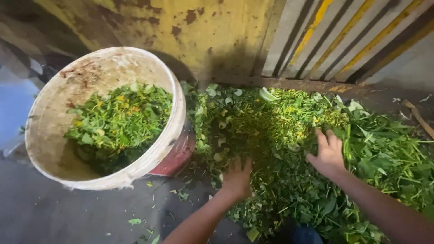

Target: Gather chopped green vegetables from the ground and place them into a bucket.

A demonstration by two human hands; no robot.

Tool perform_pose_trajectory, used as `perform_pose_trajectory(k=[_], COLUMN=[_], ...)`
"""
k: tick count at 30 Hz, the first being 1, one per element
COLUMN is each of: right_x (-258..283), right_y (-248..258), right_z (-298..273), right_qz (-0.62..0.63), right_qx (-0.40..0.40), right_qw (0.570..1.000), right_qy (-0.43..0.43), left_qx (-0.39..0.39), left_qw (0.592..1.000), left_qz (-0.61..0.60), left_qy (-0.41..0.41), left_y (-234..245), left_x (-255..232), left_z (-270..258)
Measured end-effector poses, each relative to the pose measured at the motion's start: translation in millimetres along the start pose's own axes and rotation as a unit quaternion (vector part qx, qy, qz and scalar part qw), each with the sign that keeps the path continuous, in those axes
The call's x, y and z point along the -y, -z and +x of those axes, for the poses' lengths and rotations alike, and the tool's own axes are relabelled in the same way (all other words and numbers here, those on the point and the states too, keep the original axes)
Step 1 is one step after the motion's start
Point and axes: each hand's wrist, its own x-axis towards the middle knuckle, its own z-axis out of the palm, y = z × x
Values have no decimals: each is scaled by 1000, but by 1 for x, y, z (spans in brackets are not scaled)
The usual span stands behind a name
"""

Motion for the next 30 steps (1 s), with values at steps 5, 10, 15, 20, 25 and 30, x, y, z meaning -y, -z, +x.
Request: perform_pose_trajectory(k=[5,10,15,20,25,30], right_x=[-12,-14,30,66,36,38], right_y=[5,5,37,27,-10,14], right_z=[-19,9,8,-19,-8,1], right_qz=[-13,-17,41,80,40,132], right_qx=[69,191,214,239,172,318], right_qw=[997,969,961,959,984,927], right_qy=[-43,-157,-171,-131,36,-148], left_qx=[55,109,121,92,105,89], left_qw=[998,994,984,990,987,972], left_qz=[-26,-10,-129,-103,-113,-213], left_qy=[-21,1,12,40,55,37], left_y=[25,19,18,-4,1,-7], left_x=[-30,-49,-69,-70,-68,-65], left_z=[2,23,31,43,44,41])
